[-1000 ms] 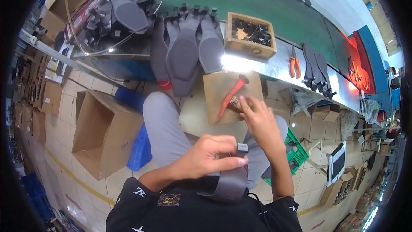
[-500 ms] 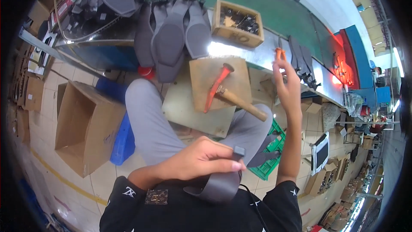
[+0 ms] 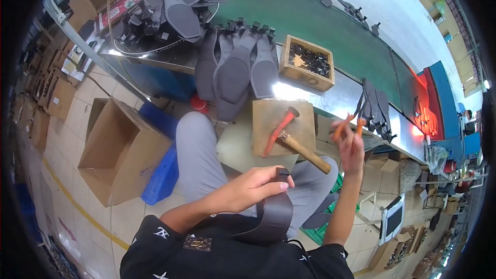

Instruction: Manually assemble and secure heel components to shoe outsoles using nails, a hammer, and pliers.

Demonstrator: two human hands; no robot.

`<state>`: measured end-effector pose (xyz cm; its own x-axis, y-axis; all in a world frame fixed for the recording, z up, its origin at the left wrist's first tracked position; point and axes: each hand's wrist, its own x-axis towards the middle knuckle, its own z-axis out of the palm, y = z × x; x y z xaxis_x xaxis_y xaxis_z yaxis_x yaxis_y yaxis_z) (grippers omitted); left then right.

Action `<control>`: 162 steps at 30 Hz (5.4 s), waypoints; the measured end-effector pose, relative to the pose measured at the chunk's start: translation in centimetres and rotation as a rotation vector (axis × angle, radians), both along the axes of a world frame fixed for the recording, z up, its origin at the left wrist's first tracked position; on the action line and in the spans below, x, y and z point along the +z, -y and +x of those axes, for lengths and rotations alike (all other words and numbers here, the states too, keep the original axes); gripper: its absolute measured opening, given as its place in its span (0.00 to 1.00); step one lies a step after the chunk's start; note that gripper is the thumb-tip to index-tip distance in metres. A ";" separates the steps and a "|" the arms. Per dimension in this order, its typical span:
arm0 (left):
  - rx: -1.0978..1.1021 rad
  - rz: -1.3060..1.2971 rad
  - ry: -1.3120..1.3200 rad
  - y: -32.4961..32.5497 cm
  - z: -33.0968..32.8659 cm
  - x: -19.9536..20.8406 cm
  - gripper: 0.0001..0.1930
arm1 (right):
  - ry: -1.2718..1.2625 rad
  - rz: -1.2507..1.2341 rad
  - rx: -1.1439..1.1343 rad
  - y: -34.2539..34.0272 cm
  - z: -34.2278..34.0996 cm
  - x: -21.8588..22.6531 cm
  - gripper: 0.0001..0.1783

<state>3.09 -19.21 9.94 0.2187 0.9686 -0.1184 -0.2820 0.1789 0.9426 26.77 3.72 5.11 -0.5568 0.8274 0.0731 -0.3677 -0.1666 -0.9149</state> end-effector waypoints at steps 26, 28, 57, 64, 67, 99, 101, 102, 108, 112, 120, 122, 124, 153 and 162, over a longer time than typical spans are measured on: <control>-0.086 0.285 -0.157 6.1 2.3 2.3 0.16 | 0.890 0.893 0.684 16.5 3.0 17.4 0.18; -0.085 0.281 -0.168 6.4 2.3 2.4 0.16 | 0.906 0.881 0.689 17.0 3.0 17.7 0.18; -0.065 0.177 -0.345 3.5 2.3 3.2 0.17 | 1.021 0.735 0.707 14.1 3.4 16.8 0.14; -0.137 0.043 -0.386 2.2 1.8 3.5 0.10 | 1.095 0.692 0.695 13.5 2.9 17.1 0.13; -0.143 0.092 -0.393 1.9 1.7 3.2 0.11 | 1.089 0.784 0.702 12.7 3.2 16.6 0.13; 0.954 0.637 -1.031 -18.1 -16.1 2.3 0.32 | 0.706 0.301 -0.785 10.3 6.9 -2.3 0.14; 1.101 0.554 -1.265 -20.4 -18.7 0.4 0.38 | 0.789 0.365 -0.831 9.4 7.1 -2.9 0.15; 1.031 0.512 -1.220 -21.2 -19.2 -1.2 0.39 | 0.808 0.413 -0.837 8.5 7.3 -2.7 0.14; 0.723 0.312 -1.698 -21.5 -18.9 -10.1 0.41 | 0.833 0.580 -1.073 -5.2 12.3 -2.6 0.14; 0.801 0.159 -1.616 -22.6 -18.5 -10.4 0.42 | 1.386 0.557 -0.743 -15.9 14.6 -3.2 0.26; 1.114 0.523 -1.800 -19.7 -9.8 -2.6 0.38 | 0.186 0.182 -1.130 -22.2 11.1 1.2 0.24; 0.826 0.625 -1.731 -19.0 -6.9 -0.1 0.42 | -0.245 0.044 -0.810 -17.9 6.6 6.8 0.17; 0.648 0.751 -1.485 -18.7 -1.6 2.7 0.45 | -0.313 0.081 -0.646 -12.6 2.3 10.8 0.18; 0.578 0.706 -0.009 5.5 0.8 -4.9 0.33 | 0.111 0.513 -0.160 19.6 -7.3 4.3 0.15; 0.391 -0.079 0.289 -0.7 -0.4 -2.1 0.16 | 0.248 0.924 0.307 10.2 -3.3 2.7 0.26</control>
<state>2.72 -18.49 7.82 -0.1246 0.9751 -0.1833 -0.5900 0.0758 0.8038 23.45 -6.49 7.84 -0.8231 0.3229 0.4672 -0.2093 0.5922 -0.7781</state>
